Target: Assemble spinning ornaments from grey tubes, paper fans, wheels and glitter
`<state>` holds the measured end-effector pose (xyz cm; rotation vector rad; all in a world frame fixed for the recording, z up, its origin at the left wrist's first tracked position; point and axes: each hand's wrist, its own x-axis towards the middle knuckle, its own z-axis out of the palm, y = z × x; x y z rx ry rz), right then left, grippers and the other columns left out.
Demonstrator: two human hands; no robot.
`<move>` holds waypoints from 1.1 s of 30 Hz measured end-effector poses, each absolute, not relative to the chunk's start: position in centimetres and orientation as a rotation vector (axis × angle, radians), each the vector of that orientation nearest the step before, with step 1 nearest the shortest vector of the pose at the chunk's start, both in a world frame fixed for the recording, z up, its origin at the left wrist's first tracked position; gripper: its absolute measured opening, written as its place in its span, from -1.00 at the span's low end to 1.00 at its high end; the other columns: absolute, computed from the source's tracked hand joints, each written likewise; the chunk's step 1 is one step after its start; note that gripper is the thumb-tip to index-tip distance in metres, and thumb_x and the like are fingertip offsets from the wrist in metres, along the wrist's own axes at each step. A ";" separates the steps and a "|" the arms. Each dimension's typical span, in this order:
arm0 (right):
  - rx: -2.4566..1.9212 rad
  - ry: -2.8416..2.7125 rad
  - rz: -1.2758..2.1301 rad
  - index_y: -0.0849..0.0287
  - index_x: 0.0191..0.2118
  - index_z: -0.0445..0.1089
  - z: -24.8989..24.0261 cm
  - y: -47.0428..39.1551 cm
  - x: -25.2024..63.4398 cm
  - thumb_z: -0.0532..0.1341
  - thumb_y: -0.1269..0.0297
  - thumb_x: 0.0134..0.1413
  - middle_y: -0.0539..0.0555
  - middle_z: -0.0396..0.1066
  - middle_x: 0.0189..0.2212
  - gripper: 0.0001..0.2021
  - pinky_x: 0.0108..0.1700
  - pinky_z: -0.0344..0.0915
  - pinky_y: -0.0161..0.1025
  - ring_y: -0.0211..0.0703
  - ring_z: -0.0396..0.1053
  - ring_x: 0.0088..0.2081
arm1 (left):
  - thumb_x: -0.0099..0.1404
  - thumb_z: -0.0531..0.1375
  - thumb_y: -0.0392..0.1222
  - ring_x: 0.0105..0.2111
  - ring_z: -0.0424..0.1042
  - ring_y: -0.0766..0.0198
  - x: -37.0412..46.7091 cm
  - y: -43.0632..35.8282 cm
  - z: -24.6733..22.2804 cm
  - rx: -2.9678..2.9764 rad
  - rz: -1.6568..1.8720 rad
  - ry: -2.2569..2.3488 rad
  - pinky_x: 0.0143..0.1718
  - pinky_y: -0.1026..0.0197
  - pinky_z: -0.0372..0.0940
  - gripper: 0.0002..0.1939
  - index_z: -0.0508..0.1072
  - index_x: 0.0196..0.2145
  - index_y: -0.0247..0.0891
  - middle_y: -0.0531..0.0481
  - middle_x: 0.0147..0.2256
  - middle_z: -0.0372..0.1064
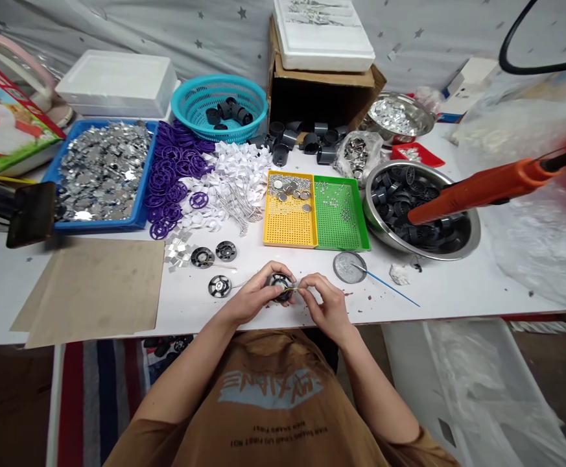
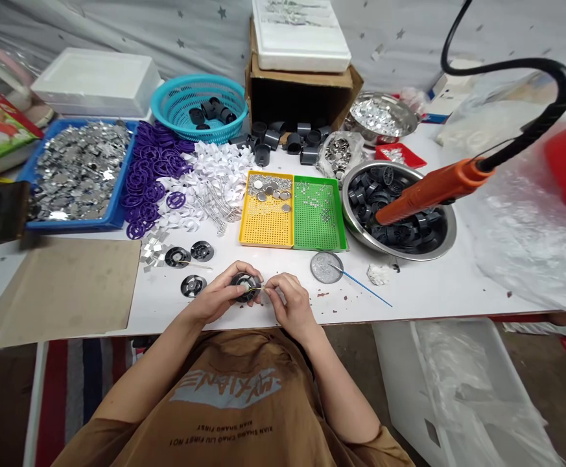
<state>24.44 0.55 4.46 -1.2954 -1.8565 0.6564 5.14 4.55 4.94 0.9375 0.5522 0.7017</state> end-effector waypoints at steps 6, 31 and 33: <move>-1.311 -1.854 0.652 0.11 -0.30 0.28 4.1 0.9 24.4 0.09 0.37 0.24 0.06 0.38 -0.40 -0.93 -0.21 0.28 -0.17 -0.14 0.34 -0.30 | 0.31 0.14 -0.19 -0.34 0.42 0.28 5.3 4.6 4.8 0.993 0.742 0.630 -0.26 0.20 0.27 -0.78 0.28 -0.10 -0.23 0.00 -0.31 0.38; -1.329 -1.253 -0.142 0.11 -0.07 0.29 7.0 3.4 33.9 0.35 0.27 -0.01 0.15 0.31 -0.10 -0.62 -0.09 0.36 -0.06 -0.03 0.35 -0.05 | 0.17 0.26 -0.17 -0.37 0.46 0.30 4.5 5.5 4.5 0.749 0.655 0.759 -0.42 0.32 0.23 -0.70 0.27 -0.17 -0.23 -0.01 -0.28 0.36; -1.312 -1.125 -0.284 0.11 0.09 0.19 8.9 5.2 38.1 0.41 0.21 -0.12 0.22 0.21 0.06 -0.36 -0.05 0.34 -0.10 0.01 0.29 0.07 | 0.14 0.31 -0.17 -0.32 0.45 0.27 4.4 5.6 4.5 0.775 0.595 0.673 -0.35 0.29 0.25 -0.61 0.26 -0.12 -0.23 -0.03 -0.29 0.38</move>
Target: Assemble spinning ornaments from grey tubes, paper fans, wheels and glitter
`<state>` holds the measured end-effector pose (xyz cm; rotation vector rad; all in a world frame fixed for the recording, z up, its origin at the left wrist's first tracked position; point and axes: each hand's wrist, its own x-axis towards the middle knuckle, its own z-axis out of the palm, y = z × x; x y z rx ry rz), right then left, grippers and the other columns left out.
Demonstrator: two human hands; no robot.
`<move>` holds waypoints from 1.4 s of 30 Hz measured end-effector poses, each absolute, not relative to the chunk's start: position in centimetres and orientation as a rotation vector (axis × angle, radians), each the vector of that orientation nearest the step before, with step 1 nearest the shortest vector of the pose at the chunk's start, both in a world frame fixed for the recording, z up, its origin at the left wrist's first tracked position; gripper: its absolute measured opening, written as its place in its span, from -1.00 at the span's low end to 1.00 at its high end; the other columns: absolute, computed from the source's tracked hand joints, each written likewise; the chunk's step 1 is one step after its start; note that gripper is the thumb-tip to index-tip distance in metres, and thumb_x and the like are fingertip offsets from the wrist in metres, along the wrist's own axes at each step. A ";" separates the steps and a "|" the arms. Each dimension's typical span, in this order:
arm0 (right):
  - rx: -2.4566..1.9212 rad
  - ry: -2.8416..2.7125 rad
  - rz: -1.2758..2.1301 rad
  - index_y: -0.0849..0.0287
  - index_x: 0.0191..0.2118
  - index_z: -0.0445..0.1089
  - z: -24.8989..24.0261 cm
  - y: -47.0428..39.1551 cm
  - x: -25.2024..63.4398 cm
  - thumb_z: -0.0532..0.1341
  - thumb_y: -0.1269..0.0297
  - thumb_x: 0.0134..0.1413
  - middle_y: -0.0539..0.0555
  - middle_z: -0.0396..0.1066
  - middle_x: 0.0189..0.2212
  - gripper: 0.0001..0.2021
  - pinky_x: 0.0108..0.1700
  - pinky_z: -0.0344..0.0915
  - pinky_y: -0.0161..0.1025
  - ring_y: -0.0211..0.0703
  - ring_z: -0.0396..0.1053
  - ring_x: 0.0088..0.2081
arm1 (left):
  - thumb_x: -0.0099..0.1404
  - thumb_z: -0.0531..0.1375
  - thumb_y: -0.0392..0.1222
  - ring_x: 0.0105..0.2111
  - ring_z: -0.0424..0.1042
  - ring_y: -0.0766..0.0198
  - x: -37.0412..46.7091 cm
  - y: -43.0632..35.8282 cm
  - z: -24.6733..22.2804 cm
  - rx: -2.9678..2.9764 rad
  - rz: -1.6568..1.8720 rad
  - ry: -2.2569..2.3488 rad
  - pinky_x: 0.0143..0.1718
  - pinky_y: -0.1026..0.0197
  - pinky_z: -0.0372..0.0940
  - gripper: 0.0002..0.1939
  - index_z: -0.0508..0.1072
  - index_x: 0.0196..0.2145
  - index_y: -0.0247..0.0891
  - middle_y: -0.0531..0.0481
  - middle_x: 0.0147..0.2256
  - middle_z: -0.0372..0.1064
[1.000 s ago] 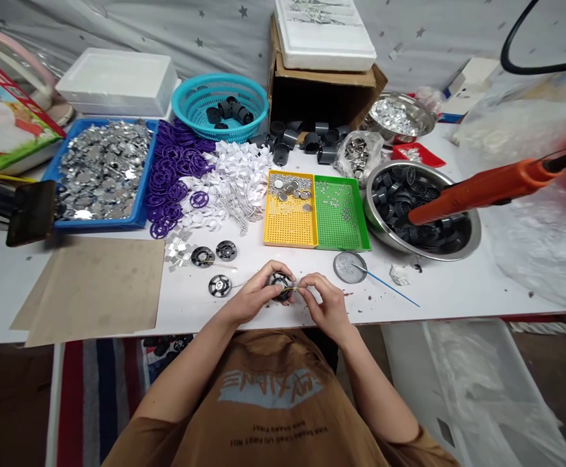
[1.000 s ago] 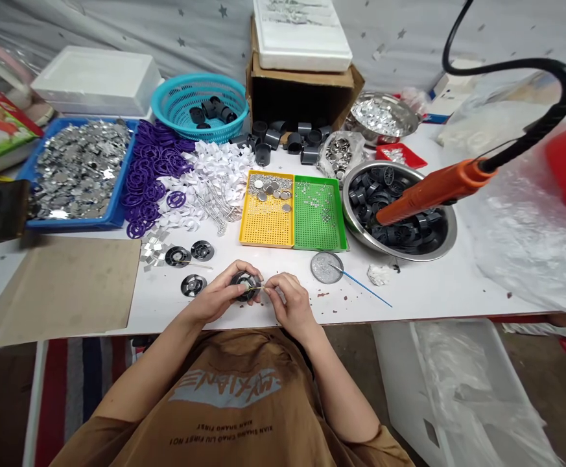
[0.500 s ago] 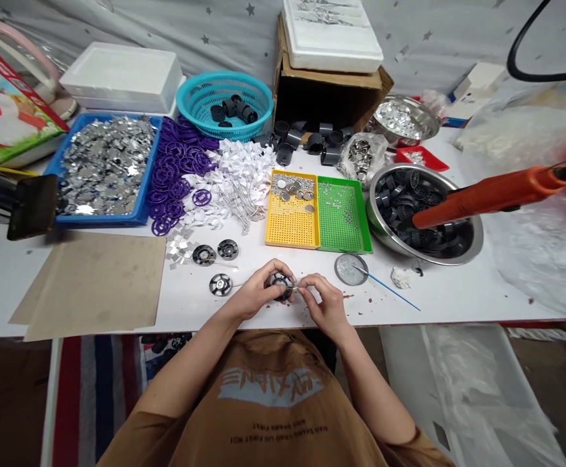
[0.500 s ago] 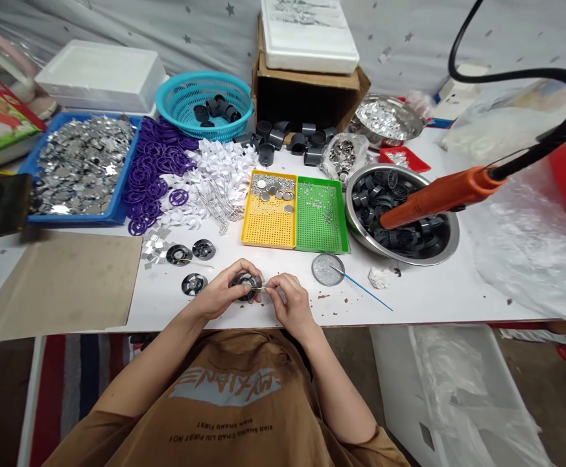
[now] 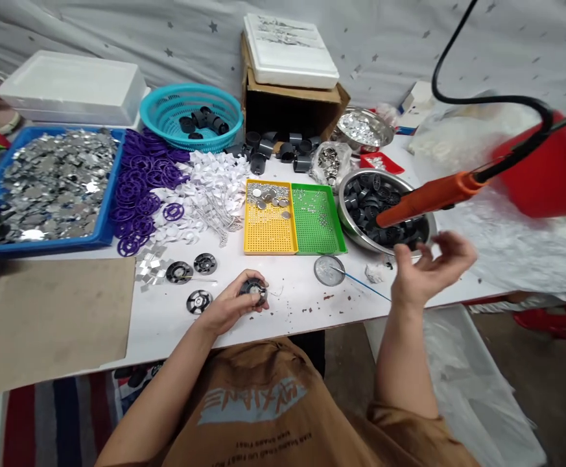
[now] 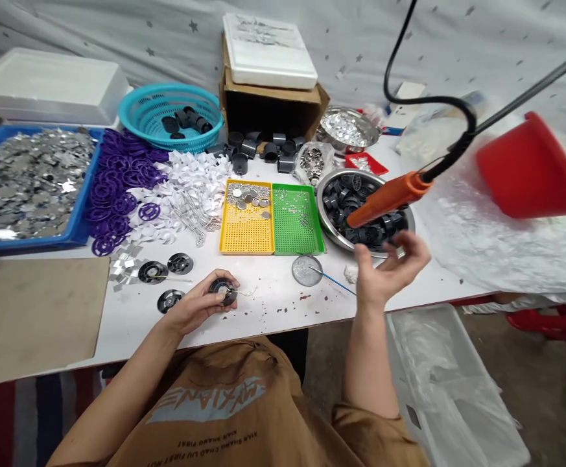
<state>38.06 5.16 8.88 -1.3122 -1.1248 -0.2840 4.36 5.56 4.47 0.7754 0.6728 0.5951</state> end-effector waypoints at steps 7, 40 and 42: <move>-1.286 -1.342 0.140 0.07 0.00 0.33 11.9 11.8 41.1 0.35 -0.01 -0.10 0.05 0.45 -0.36 -0.47 -0.20 0.45 -0.02 -0.07 0.49 -0.36 | 0.04 0.41 -0.21 -0.31 0.36 0.33 5.9 4.9 4.0 1.047 0.632 0.637 -0.26 0.27 0.25 -0.45 0.25 -0.07 -0.20 -0.06 -0.10 0.29; -1.299 -1.060 0.093 0.17 -0.26 0.38 3.6 18.2 36.7 0.30 -0.01 -0.03 -0.07 0.32 -0.61 -0.65 -0.44 0.45 -0.16 -0.19 0.38 -0.60 | 0.09 0.32 -0.18 -0.22 0.31 0.23 6.7 4.3 4.2 1.488 0.426 0.840 -0.18 0.22 0.24 -0.56 0.24 -0.10 -0.19 0.01 -0.22 0.31; -1.307 -1.058 0.089 0.17 -0.26 0.37 3.4 18.4 36.7 0.30 -0.01 -0.03 -0.07 0.33 -0.60 -0.65 -0.43 0.46 -0.15 -0.18 0.39 -0.60 | 0.09 0.31 -0.19 -0.22 0.32 0.23 6.7 4.3 4.2 1.492 0.425 0.844 -0.18 0.21 0.24 -0.56 0.24 -0.10 -0.18 0.01 -0.22 0.31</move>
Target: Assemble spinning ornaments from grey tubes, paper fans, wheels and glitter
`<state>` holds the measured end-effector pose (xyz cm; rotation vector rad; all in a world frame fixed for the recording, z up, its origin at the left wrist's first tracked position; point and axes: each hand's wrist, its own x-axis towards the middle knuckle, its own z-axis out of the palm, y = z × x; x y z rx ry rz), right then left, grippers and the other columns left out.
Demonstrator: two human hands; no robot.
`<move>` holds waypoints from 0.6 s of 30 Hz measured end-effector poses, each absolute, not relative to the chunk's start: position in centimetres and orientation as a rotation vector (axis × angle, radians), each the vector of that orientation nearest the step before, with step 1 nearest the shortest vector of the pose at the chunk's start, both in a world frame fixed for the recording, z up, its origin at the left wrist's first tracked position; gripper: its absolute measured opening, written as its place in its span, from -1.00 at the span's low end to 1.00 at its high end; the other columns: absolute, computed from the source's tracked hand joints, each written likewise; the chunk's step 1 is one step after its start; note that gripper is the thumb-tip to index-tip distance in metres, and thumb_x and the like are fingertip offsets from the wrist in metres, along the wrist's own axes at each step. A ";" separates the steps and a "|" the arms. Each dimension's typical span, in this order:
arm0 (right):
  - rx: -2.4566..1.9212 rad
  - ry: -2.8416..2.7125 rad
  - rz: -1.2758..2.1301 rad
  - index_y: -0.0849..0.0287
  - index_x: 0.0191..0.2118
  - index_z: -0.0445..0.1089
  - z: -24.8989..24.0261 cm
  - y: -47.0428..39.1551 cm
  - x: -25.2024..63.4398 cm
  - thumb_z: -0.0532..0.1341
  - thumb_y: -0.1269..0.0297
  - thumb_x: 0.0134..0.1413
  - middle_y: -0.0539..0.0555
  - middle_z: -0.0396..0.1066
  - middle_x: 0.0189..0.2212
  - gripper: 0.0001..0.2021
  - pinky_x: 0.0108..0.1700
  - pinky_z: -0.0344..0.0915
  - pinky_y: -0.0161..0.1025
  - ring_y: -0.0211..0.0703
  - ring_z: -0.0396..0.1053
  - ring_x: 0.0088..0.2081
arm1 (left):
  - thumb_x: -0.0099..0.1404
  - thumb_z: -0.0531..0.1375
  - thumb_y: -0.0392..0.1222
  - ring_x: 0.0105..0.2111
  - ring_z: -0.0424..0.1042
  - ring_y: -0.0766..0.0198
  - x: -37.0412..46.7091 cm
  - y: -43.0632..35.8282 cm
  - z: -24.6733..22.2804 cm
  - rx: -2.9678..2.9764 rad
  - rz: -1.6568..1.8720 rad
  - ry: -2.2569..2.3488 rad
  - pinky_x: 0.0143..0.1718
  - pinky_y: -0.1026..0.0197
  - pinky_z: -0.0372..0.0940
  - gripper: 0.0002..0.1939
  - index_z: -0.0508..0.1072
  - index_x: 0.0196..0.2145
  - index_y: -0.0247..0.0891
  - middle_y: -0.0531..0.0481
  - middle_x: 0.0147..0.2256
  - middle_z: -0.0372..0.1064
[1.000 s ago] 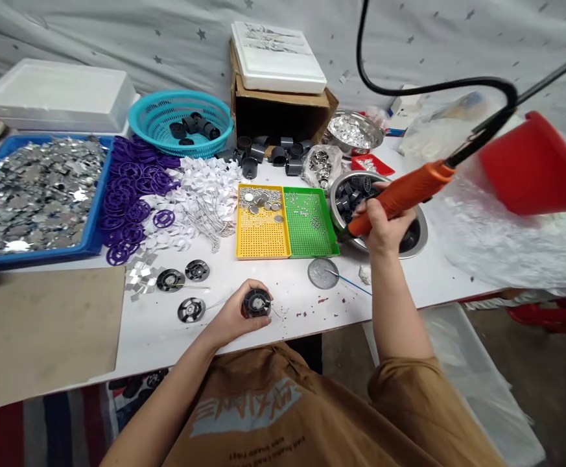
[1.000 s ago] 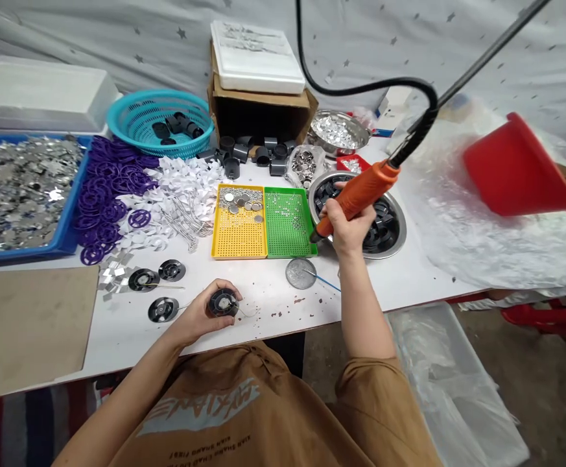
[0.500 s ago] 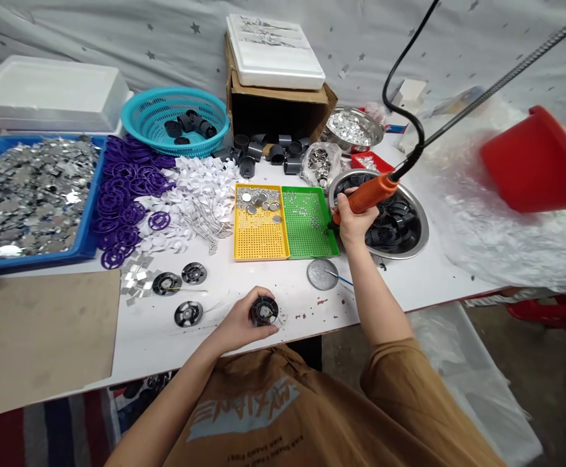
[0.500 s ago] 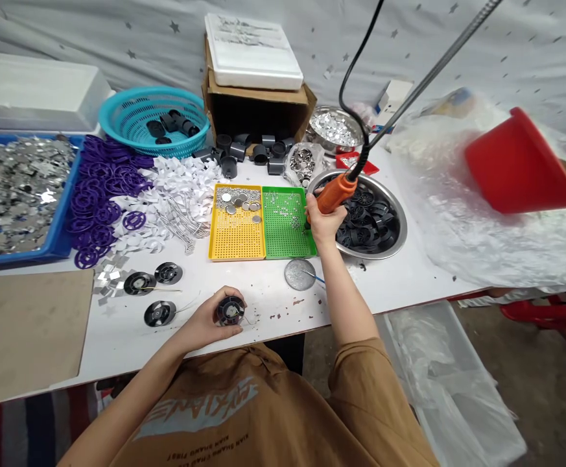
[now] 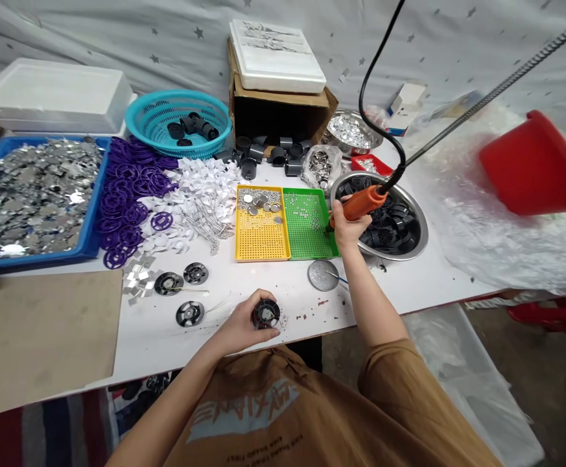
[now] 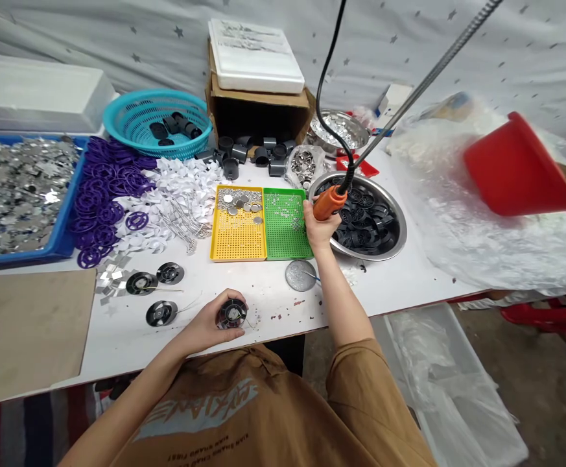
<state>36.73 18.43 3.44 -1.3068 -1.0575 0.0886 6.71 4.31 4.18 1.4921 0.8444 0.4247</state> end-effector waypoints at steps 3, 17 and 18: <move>-1.346 -1.063 0.067 0.18 -0.26 0.38 3.2 18.8 36.8 0.30 -0.02 -0.04 -0.04 0.37 -0.57 -0.65 -0.39 0.47 -0.14 -0.16 0.42 -0.56 | 0.10 0.31 -0.19 -0.24 0.32 0.24 6.7 4.3 4.1 1.491 0.434 0.840 -0.20 0.22 0.25 -0.56 0.24 -0.10 -0.18 0.02 -0.23 0.31; -1.217 -0.970 0.114 0.16 -0.29 0.33 7.0 17.0 35.8 0.30 -0.02 -0.04 -0.08 0.29 -0.63 -0.65 -0.50 0.45 -0.17 -0.21 0.35 -0.64 | 0.20 0.27 -0.13 -0.14 0.35 0.19 6.5 4.5 3.2 1.340 0.598 0.639 -0.12 0.18 0.28 -0.60 0.28 -0.05 -0.24 -0.13 -0.10 0.30; -1.207 -0.967 0.111 0.16 -0.30 0.33 7.4 16.7 35.7 0.31 -0.01 -0.04 -0.09 0.28 -0.63 -0.66 -0.48 0.46 -0.17 -0.21 0.36 -0.64 | 0.19 0.28 -0.12 -0.14 0.35 0.19 6.7 4.5 3.1 1.326 0.607 0.627 -0.13 0.19 0.28 -0.59 0.27 -0.05 -0.24 -0.12 -0.11 0.30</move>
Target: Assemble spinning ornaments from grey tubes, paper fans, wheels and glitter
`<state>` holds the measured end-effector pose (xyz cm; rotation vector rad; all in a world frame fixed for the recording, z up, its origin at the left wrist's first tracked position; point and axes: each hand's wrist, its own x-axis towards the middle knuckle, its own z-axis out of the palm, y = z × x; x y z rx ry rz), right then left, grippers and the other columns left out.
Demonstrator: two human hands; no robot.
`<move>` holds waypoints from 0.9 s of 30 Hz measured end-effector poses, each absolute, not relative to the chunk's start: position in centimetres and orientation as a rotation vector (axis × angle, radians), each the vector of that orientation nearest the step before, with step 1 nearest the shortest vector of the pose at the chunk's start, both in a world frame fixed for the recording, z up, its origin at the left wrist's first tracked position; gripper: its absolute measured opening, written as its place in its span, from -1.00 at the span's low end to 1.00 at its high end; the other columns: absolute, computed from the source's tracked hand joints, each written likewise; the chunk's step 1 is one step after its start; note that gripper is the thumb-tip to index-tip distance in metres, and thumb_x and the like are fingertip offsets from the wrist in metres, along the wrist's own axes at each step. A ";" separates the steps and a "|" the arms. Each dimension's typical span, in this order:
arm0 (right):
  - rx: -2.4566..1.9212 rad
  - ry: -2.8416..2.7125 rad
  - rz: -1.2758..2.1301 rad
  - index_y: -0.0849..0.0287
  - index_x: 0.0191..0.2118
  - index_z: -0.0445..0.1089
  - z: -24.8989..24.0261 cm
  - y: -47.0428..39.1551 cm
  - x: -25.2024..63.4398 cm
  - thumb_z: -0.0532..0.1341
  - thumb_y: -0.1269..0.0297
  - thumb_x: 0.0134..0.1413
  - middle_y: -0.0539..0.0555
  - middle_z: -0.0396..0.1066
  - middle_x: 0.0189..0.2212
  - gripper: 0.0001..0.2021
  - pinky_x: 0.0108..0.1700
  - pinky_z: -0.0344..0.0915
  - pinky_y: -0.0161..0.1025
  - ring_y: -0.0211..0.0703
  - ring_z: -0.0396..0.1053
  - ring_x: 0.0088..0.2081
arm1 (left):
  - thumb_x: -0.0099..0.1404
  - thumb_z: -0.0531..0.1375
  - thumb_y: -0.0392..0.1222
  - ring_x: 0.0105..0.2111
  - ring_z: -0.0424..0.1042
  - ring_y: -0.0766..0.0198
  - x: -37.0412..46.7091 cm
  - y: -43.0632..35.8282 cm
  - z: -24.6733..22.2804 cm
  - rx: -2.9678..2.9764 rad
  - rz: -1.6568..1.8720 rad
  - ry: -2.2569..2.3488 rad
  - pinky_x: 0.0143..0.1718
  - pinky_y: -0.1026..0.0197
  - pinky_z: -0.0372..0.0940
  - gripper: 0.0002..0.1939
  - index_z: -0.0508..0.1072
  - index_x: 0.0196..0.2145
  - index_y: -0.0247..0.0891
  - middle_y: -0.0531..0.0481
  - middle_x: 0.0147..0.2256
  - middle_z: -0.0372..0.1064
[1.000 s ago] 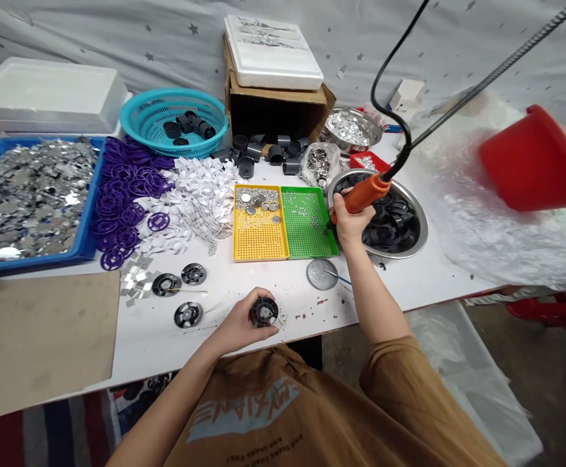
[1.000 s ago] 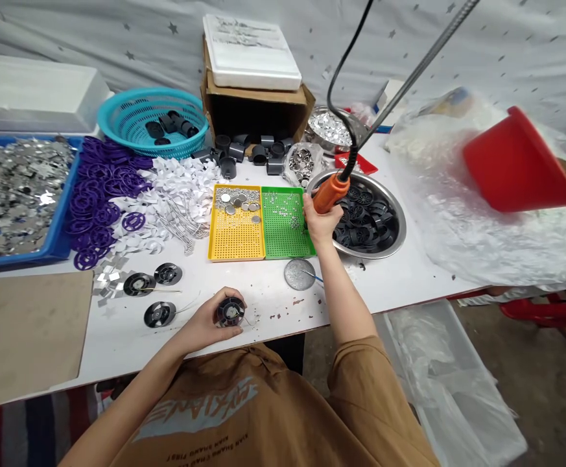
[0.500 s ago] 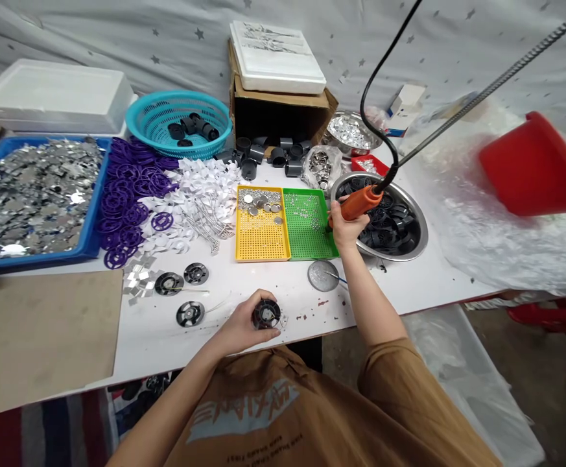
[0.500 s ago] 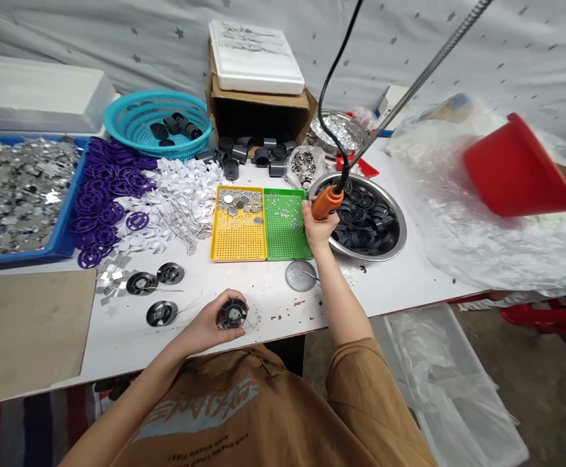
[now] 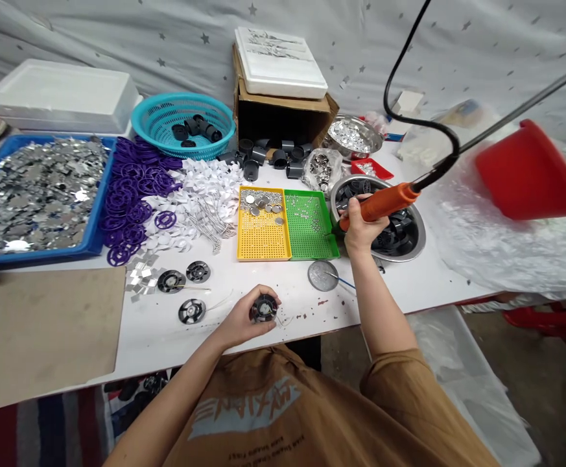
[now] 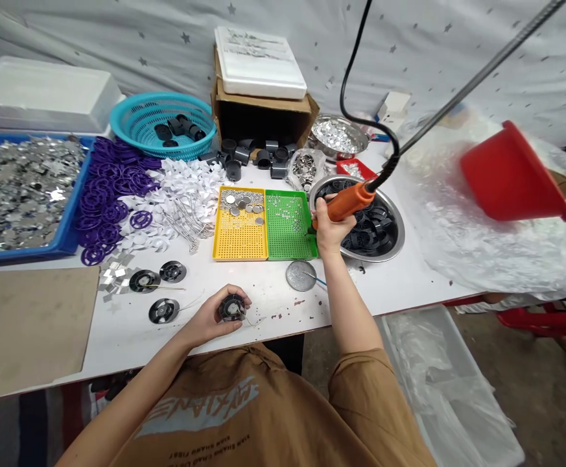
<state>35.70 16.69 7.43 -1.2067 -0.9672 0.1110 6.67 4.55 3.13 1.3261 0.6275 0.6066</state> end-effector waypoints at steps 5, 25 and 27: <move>-1.214 -0.974 0.115 0.16 -0.29 0.33 7.1 16.2 35.5 0.32 0.01 -0.05 -0.07 0.31 -0.60 -0.66 -0.55 0.42 -0.21 -0.23 0.35 -0.64 | 0.14 0.33 -0.07 -0.24 0.35 0.26 7.3 4.5 3.0 1.345 0.590 0.656 -0.20 0.23 0.28 -0.56 0.28 -0.10 -0.25 -0.04 -0.22 0.32; -1.346 -0.995 0.070 0.20 -0.29 0.36 2.9 18.6 36.7 0.33 -0.03 -0.13 0.06 0.46 -0.47 -0.60 -0.31 0.49 -0.12 -0.02 0.52 -0.35 | 0.12 0.31 -0.10 -0.29 0.43 0.25 6.9 3.8 3.0 1.330 0.602 0.816 -0.20 0.22 0.32 -0.74 0.42 -0.28 -0.28 -0.06 -0.31 0.45; -1.353 -0.993 0.053 0.19 -0.30 0.37 2.9 18.7 36.7 0.33 -0.03 -0.14 0.07 0.47 -0.46 -0.60 -0.30 0.49 -0.12 -0.01 0.52 -0.33 | 0.13 0.31 -0.10 -0.30 0.42 0.26 6.9 3.7 3.1 1.349 0.611 0.816 -0.20 0.22 0.31 -0.75 0.42 -0.29 -0.28 -0.05 -0.32 0.45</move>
